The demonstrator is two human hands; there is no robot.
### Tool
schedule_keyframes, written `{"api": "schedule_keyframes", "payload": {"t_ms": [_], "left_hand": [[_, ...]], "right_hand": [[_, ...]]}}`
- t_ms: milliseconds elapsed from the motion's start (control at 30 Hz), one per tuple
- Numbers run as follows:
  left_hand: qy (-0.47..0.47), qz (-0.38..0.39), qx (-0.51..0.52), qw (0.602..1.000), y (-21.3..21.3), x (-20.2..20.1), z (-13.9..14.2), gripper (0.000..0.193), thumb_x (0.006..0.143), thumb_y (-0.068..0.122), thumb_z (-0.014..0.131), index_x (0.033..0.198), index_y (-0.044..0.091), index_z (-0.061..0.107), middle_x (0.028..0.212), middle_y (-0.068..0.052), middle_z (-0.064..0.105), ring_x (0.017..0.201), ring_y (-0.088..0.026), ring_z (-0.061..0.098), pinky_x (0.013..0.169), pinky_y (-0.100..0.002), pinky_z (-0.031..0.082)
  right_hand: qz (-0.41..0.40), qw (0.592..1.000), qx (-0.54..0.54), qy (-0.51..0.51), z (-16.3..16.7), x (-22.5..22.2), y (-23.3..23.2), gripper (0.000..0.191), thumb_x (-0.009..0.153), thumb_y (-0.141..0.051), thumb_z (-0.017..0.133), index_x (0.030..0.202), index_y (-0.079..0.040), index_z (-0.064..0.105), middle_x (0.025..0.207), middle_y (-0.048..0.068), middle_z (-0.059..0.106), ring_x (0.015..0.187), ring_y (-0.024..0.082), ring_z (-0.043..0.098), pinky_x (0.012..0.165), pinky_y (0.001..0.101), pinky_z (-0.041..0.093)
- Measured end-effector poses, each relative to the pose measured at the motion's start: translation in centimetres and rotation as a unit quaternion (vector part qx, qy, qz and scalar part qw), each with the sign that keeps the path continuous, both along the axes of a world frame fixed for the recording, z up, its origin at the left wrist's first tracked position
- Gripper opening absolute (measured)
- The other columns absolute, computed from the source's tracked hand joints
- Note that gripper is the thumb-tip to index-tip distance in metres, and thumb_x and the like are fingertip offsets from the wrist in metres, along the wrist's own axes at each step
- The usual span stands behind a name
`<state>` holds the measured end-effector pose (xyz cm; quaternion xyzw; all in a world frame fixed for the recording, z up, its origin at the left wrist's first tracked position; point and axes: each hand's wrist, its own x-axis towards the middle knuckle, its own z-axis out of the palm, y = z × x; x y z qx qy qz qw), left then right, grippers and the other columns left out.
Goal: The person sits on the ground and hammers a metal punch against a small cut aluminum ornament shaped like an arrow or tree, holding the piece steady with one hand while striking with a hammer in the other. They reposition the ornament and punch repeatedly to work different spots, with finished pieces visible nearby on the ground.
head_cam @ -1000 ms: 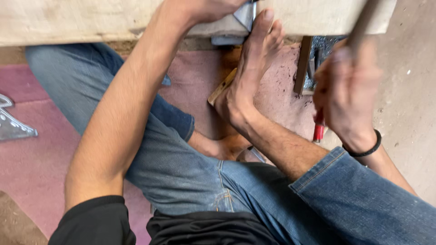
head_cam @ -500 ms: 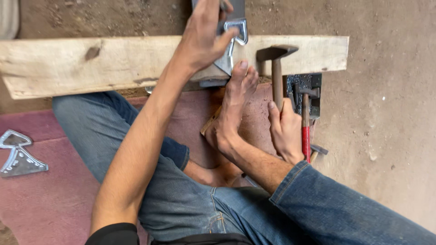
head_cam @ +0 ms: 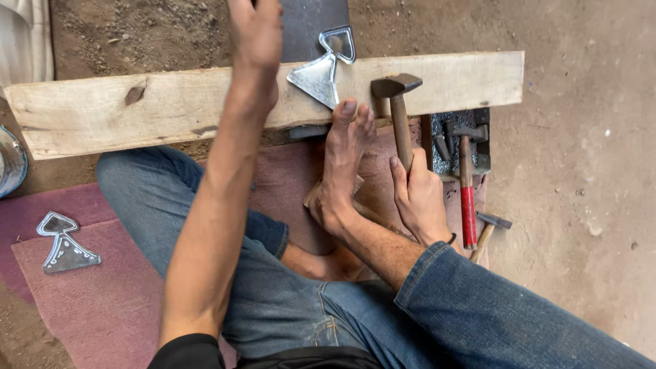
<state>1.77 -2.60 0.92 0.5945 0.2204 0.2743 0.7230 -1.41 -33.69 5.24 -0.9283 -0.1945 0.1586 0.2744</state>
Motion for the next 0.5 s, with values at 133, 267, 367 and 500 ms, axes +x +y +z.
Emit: {"api": "schedule_keyframes", "payload": {"t_ms": [133, 267, 367, 500], "left_hand": [[-0.032, -0.132, 0.017, 0.991, 0.4, -0.9, 0.3, 0.018, 0.106, 0.02, 0.06, 0.112, 0.004, 0.066, 0.102, 0.001, 0.069, 0.094, -0.01, 0.072, 0.09, -0.028, 0.061], [-0.173, -0.273, 0.216, 0.921, 0.5, -1.5, 0.6, 0.021, 0.111, 0.003, 0.073, 0.132, 0.002, 0.071, 0.117, -0.007, 0.07, 0.105, -0.014, 0.068, 0.092, -0.029, 0.059], [-0.154, -0.31, 0.255, 0.903, 0.8, -1.5, 0.6, 0.023, 0.106, 0.0, 0.077, 0.128, 0.003, 0.073, 0.114, -0.008, 0.07, 0.102, -0.015, 0.07, 0.087, -0.029, 0.058], [-0.148, -0.341, 0.216, 0.903, 0.8, -1.4, 0.0, 0.021, 0.105, 0.0, 0.076, 0.126, 0.0, 0.073, 0.114, -0.008, 0.074, 0.101, -0.015, 0.074, 0.086, -0.028, 0.06]], "right_hand": [[0.01, 1.0, -0.002, -0.009, 0.6, 0.1, 0.4, 0.023, 0.11, -0.024, 0.054, 0.108, -0.002, 0.049, 0.063, 0.022, 0.06, 0.059, 0.042, 0.067, 0.047, 0.0483, 0.046], [0.0, 0.999, -0.03, 0.012, 1.5, 0.4, 0.9, 0.023, 0.109, -0.023, 0.054, 0.109, -0.001, 0.049, 0.061, 0.022, 0.059, 0.055, 0.038, 0.067, 0.045, 0.0467, 0.046], [0.001, 0.999, -0.038, 0.006, 1.9, 0.5, 0.8, 0.023, 0.11, -0.023, 0.054, 0.109, -0.001, 0.049, 0.062, 0.021, 0.059, 0.055, 0.038, 0.067, 0.045, 0.0463, 0.046], [0.023, 0.998, -0.05, -0.019, 1.8, 0.4, 0.4, 0.022, 0.11, -0.021, 0.056, 0.111, 0.0, 0.049, 0.065, 0.023, 0.06, 0.06, 0.041, 0.066, 0.047, 0.0467, 0.046]]}}
